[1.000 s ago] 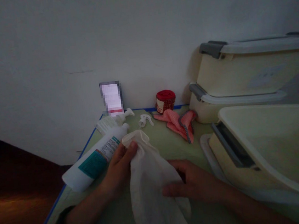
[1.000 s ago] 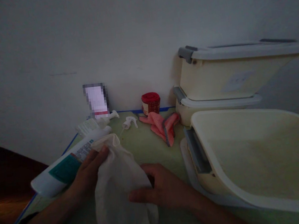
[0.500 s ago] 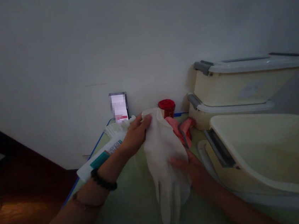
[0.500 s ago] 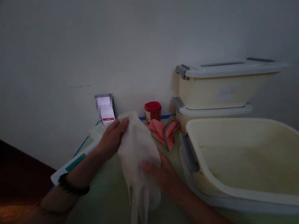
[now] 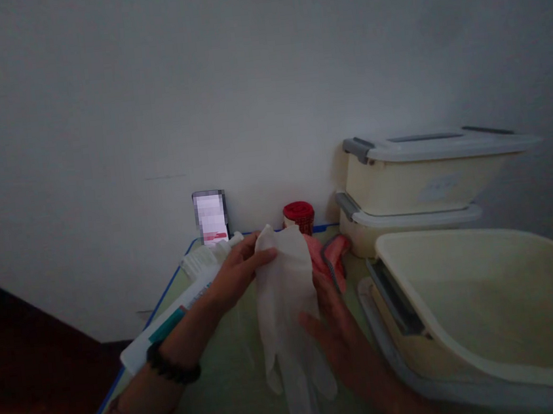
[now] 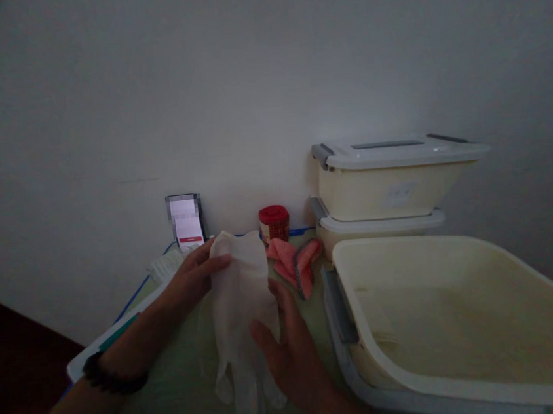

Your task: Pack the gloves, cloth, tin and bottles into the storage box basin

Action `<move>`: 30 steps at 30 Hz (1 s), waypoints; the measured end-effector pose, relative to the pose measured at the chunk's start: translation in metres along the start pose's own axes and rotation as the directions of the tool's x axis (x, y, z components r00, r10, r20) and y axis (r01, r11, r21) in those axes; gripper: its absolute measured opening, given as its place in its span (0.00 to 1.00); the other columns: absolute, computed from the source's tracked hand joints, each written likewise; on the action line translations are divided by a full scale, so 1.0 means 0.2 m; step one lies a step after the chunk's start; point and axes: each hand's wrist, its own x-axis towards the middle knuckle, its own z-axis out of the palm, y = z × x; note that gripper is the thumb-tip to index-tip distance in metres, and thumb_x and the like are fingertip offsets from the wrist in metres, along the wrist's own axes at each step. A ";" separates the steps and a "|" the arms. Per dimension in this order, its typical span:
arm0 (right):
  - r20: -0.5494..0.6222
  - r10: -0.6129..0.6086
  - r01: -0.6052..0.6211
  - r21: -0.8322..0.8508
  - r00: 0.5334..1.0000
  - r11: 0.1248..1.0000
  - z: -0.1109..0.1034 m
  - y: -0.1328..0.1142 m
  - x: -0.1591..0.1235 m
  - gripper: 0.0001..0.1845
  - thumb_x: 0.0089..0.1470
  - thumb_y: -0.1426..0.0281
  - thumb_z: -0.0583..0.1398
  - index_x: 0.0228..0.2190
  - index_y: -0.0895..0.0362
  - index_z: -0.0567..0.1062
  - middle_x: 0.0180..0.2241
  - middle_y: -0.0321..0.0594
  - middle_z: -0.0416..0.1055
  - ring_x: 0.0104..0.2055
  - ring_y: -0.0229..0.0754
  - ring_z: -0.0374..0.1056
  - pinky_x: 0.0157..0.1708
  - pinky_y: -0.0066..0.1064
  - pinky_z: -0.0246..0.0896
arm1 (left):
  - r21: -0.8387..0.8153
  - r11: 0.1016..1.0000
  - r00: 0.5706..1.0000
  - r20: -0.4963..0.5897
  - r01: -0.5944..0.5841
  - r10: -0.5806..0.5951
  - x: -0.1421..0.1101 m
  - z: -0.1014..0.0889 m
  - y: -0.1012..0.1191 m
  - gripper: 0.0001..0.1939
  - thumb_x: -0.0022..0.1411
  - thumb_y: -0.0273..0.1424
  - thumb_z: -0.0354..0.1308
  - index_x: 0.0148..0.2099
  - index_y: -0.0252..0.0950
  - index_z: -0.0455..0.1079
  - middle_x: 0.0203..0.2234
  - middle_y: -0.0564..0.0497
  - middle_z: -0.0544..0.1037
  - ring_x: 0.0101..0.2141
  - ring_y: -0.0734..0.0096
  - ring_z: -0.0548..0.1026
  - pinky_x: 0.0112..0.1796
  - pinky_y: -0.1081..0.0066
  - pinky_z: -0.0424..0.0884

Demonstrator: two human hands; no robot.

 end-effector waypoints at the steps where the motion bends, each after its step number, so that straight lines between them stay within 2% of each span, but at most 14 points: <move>1: -0.023 -0.030 0.029 -0.035 0.999 0.999 0.01 -0.02 -0.01 0.32 0.52 0.65 0.57 0.56 0.46 0.50 0.59 0.39 0.50 0.61 0.43 0.45 0.58 0.42 0.41 | -0.003 1.000 1.000 0.011 -0.010 0.010 -0.01 0.01 0.03 0.10 0.51 0.30 0.60 0.39 0.36 0.71 0.30 0.51 0.76 0.30 0.72 0.73 0.32 0.74 0.67; 3: -0.068 -0.107 0.102 -0.070 0.992 0.992 0.05 -0.08 -0.01 0.35 0.53 0.64 0.55 0.58 0.45 0.44 0.61 0.38 0.43 0.63 0.41 0.39 0.60 0.41 0.36 | -0.002 0.999 0.999 0.007 -0.041 0.041 -0.04 0.03 0.09 0.10 0.50 0.29 0.60 0.38 0.36 0.71 0.30 0.51 0.76 0.29 0.72 0.73 0.31 0.74 0.67; 5: -0.113 -0.182 0.180 -0.034 0.977 0.983 0.09 -0.18 0.04 0.33 0.54 0.62 0.54 0.57 0.47 0.46 0.61 0.40 0.43 0.63 0.41 0.40 0.60 0.41 0.37 | 0.022 0.996 0.996 -0.022 -0.088 0.089 -0.06 0.05 0.16 0.10 0.49 0.28 0.59 0.38 0.36 0.71 0.29 0.52 0.76 0.28 0.72 0.72 0.30 0.75 0.67; 9: -0.200 -0.226 0.240 0.049 0.953 0.969 0.16 -0.41 0.25 0.29 0.48 0.58 0.58 0.49 0.55 0.59 0.49 0.46 0.62 0.51 0.43 0.60 0.51 0.37 0.55 | 0.079 0.968 0.963 -0.110 -0.238 0.246 -0.01 0.07 0.32 0.09 0.47 0.27 0.59 0.35 0.36 0.70 0.25 0.55 0.74 0.24 0.75 0.70 0.26 0.77 0.65; 11: -0.336 -0.261 0.294 0.053 0.905 0.954 0.18 -0.50 0.37 0.30 0.46 0.57 0.59 0.49 0.54 0.59 0.45 0.44 0.62 0.46 0.42 0.63 0.44 0.35 0.60 | 0.076 0.950 0.934 -0.177 -0.302 0.311 0.03 0.09 0.38 0.07 0.47 0.27 0.59 0.32 0.35 0.69 0.22 0.56 0.72 0.22 0.76 0.68 0.23 0.78 0.63; 14: -0.404 -0.273 0.330 0.075 0.873 0.941 0.17 -0.58 0.47 0.28 0.47 0.55 0.57 0.48 0.52 0.59 0.43 0.42 0.63 0.42 0.41 0.63 0.38 0.32 0.62 | 0.009 0.929 0.889 -0.286 -0.370 0.357 0.05 0.12 0.42 0.05 0.47 0.29 0.57 0.30 0.35 0.66 0.19 0.57 0.68 0.20 0.77 0.66 0.22 0.77 0.62; 16: -0.399 -0.268 0.334 0.105 0.877 0.937 0.15 -0.58 0.49 0.26 0.47 0.56 0.57 0.47 0.52 0.61 0.41 0.40 0.63 0.41 0.40 0.64 0.36 0.30 0.62 | 0.009 0.937 0.907 -0.250 -0.349 0.340 0.05 0.14 0.41 0.06 0.48 0.30 0.58 0.32 0.35 0.66 0.20 0.57 0.69 0.21 0.77 0.67 0.23 0.77 0.63; 20: -0.335 -0.238 0.299 0.144 0.912 0.943 0.10 -0.54 0.44 0.25 0.47 0.57 0.58 0.46 0.50 0.61 0.38 0.37 0.63 0.38 0.38 0.63 0.32 0.28 0.62 | 0.128 0.960 0.962 -0.087 -0.247 0.259 0.04 0.11 0.37 0.09 0.49 0.32 0.60 0.33 0.36 0.67 0.22 0.56 0.70 0.22 0.76 0.68 0.23 0.77 0.63; 26: -0.238 -0.214 0.240 0.085 0.948 0.967 0.04 -0.56 0.42 0.20 0.48 0.58 0.58 0.42 0.51 0.64 0.39 0.38 0.64 0.39 0.39 0.64 0.34 0.30 0.62 | 0.058 0.977 0.978 -0.032 -0.204 0.206 0.04 0.06 0.38 0.06 0.50 0.29 0.59 0.33 0.36 0.68 0.23 0.56 0.72 0.22 0.78 0.69 0.23 0.79 0.63; 30: -0.175 -0.202 0.218 0.081 0.964 0.973 0.06 -0.58 0.39 0.19 0.48 0.57 0.57 0.41 0.51 0.65 0.42 0.39 0.64 0.39 0.40 0.64 0.33 0.30 0.62 | 0.052 0.976 0.977 -0.018 -0.212 0.213 0.03 0.07 0.38 0.08 0.50 0.29 0.59 0.36 0.37 0.68 0.24 0.56 0.73 0.23 0.77 0.70 0.25 0.78 0.65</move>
